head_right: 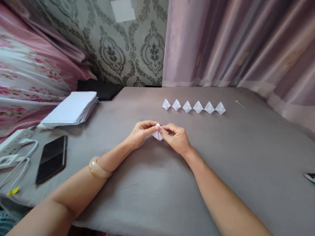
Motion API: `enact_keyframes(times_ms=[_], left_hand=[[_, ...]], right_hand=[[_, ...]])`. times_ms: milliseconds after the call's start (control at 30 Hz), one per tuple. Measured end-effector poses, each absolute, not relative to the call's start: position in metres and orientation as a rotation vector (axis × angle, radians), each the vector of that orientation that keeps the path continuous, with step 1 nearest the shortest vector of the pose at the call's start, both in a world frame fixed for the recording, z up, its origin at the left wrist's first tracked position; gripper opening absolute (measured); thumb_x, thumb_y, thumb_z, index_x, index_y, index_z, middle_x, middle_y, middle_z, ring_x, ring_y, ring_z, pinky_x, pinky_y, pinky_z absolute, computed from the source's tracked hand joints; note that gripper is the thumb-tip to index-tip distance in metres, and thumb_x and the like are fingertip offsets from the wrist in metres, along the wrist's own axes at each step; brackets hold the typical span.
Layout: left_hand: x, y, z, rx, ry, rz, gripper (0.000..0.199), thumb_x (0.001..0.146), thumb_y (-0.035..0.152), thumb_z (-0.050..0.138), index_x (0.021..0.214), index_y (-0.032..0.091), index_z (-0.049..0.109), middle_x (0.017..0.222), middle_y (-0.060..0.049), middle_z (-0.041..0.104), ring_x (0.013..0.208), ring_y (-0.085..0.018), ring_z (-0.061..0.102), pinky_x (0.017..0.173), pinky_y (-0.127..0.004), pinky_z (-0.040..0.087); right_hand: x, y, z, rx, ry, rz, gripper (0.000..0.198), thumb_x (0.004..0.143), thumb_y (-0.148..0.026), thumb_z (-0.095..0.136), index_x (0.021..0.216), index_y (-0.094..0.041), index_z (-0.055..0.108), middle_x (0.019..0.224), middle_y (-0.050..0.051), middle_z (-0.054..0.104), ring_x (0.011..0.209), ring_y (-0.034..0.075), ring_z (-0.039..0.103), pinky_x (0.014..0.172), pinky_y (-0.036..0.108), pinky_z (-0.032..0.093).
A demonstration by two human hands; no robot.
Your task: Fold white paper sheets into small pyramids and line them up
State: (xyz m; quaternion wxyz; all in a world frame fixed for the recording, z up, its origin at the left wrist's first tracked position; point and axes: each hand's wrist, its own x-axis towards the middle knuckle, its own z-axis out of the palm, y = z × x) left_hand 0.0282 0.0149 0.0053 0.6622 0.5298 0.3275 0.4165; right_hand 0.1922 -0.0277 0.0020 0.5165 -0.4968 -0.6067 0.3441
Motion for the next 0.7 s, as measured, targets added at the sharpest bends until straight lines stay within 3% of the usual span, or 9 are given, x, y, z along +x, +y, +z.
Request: enact_keyframes(times_ms=[200,467,700], left_hand=[[0.032,0.021,-0.001,1.015,0.763,1.047,0.025,0.064,0.035,0.082,0.073,0.014,0.072,0.071,-0.003,0.068,0.066,-0.011,0.059,0.067,-0.026,0.044],[0.029,0.021,0.002,1.148,0.879,0.943,0.031,0.064,0.04,0.08,0.072,0.012,0.07,0.066,-0.003,0.065,0.06,-0.01,0.055,0.06,-0.025,0.041],[0.032,0.026,-0.01,0.928,0.887,1.058,0.029,0.065,0.036,0.08,0.075,0.012,0.066,0.068,-0.002,0.063,0.064,-0.011,0.057,0.065,-0.026,0.044]], right_hand=[[0.186,-0.028,0.002,-1.165,-1.164,1.217,0.032,0.07,-0.047,0.075,0.09,-0.023,0.074,0.086,0.003,0.072,0.08,0.018,0.064,0.078,0.035,0.052],[0.19,-0.023,0.001,-1.294,-1.149,1.204,0.031,0.064,-0.049,0.078,0.071,-0.02,0.075,0.064,0.002,0.067,0.058,0.013,0.055,0.059,0.029,0.048],[0.182,-0.024,0.003,-1.208,-0.847,1.505,0.04,0.073,-0.056,0.07,0.081,-0.018,0.073,0.088,0.01,0.072,0.074,0.017,0.065,0.06,0.027,0.055]])
